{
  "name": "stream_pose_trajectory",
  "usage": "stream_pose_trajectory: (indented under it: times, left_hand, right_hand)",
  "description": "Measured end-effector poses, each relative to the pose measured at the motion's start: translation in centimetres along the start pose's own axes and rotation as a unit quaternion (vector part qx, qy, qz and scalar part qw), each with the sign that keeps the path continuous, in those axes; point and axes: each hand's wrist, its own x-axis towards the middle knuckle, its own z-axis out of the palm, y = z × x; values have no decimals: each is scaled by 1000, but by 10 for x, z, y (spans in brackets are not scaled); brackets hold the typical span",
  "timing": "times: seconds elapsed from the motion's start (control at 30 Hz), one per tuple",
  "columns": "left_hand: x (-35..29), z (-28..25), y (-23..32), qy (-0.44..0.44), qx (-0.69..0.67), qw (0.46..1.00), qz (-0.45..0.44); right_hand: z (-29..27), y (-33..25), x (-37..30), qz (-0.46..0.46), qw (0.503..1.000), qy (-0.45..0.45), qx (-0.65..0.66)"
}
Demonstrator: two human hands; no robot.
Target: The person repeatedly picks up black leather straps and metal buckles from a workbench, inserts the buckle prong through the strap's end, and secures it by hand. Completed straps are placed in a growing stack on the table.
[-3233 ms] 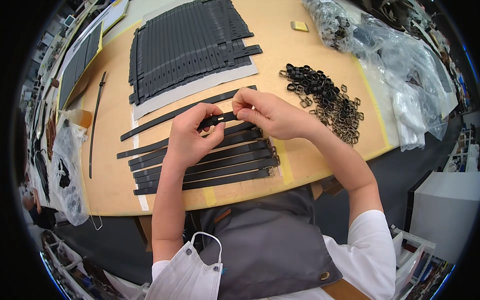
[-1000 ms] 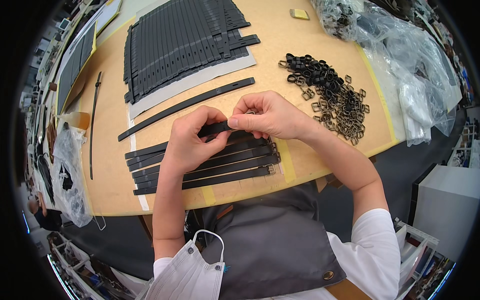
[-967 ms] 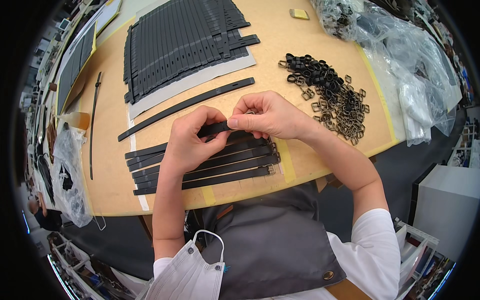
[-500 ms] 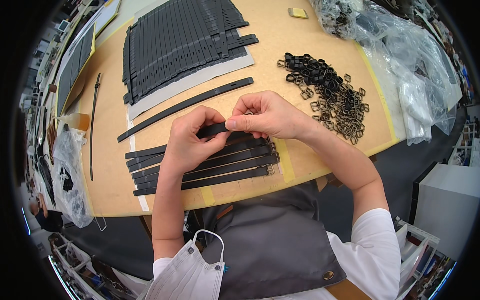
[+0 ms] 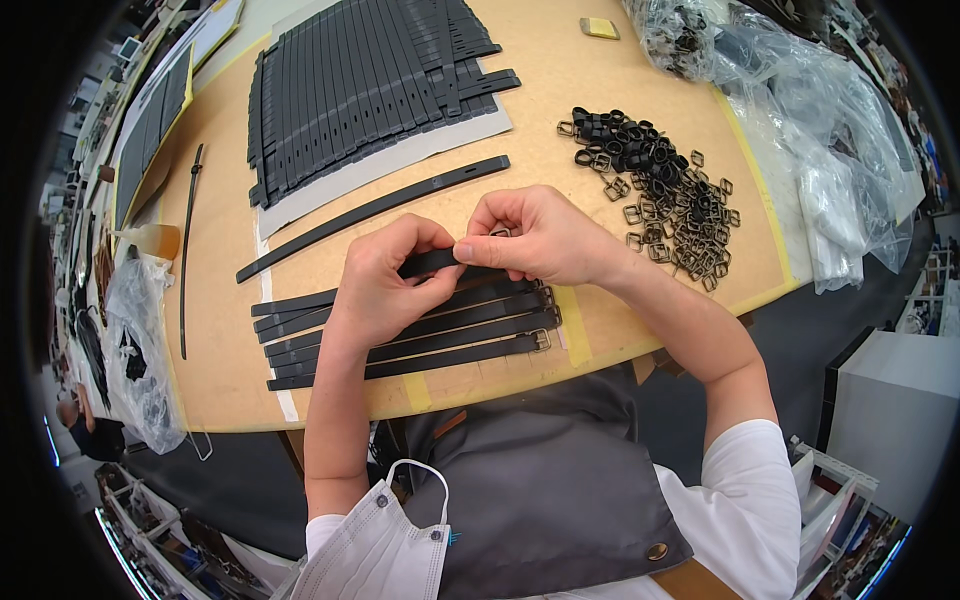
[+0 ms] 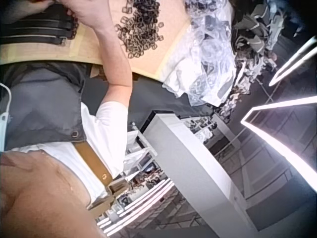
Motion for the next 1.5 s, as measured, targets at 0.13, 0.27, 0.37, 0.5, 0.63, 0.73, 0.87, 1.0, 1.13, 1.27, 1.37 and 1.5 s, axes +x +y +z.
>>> stream_pose_trajectory:
  times: [0.13, 0.27, 0.37, 0.5, 0.63, 0.73, 0.87, 1.0, 1.13, 1.27, 1.37, 1.5]
  left_hand:
    - [-1, 3, 0, 3, -30, 999, -10]
    - [0, 0, 5, -9, -4, 1000, -7]
    - [0, -2, 6, -8, 16, 1000, 12]
    - [-2, 0, 6, 7, 13, 999, 32]
    - [-2, 0, 6, 17, 35, 997, 71]
    - [-2, 1, 5, 20, 40, 995, 88]
    - [-1, 3, 5, 25, 29, 996, 76]
    - [-1, -2, 12, 3, -3, 1000, 4]
    - [0, -5, 10, -7, -12, 1000, 12]
    - [4, -14, -4, 6, -27, 999, 27]
    - [5, -16, -9, 13, -15, 1000, 9]
    - [9, -4, -24, 18, 37, 999, 0]
  right_hand:
    - [3, -1, 0, -4, 1000, 8, -8]
    - [2, -1, 0, 3, 1000, 10, -10]
    - [2, -7, -1, 18, 1000, -8, -6]
    - [3, -8, -2, 9, 1000, -13, -5]
    - [5, -6, -1, -11, 999, -16, -28]
    - [6, -14, -3, -10, 995, -46, -86]
    - [2, -3, 2, -104, 986, -57, -118]
    - [4, -4, 0, -66, 996, -46, -37]
    - [5, 7, 3, -108, 991, -23, -72]
    - [-3, 2, 3, -114, 991, -10, -68]
    - [-13, -1, 12, -86, 993, 12, -84]
    - [-27, 1, 29, -154, 948, 164, -227]
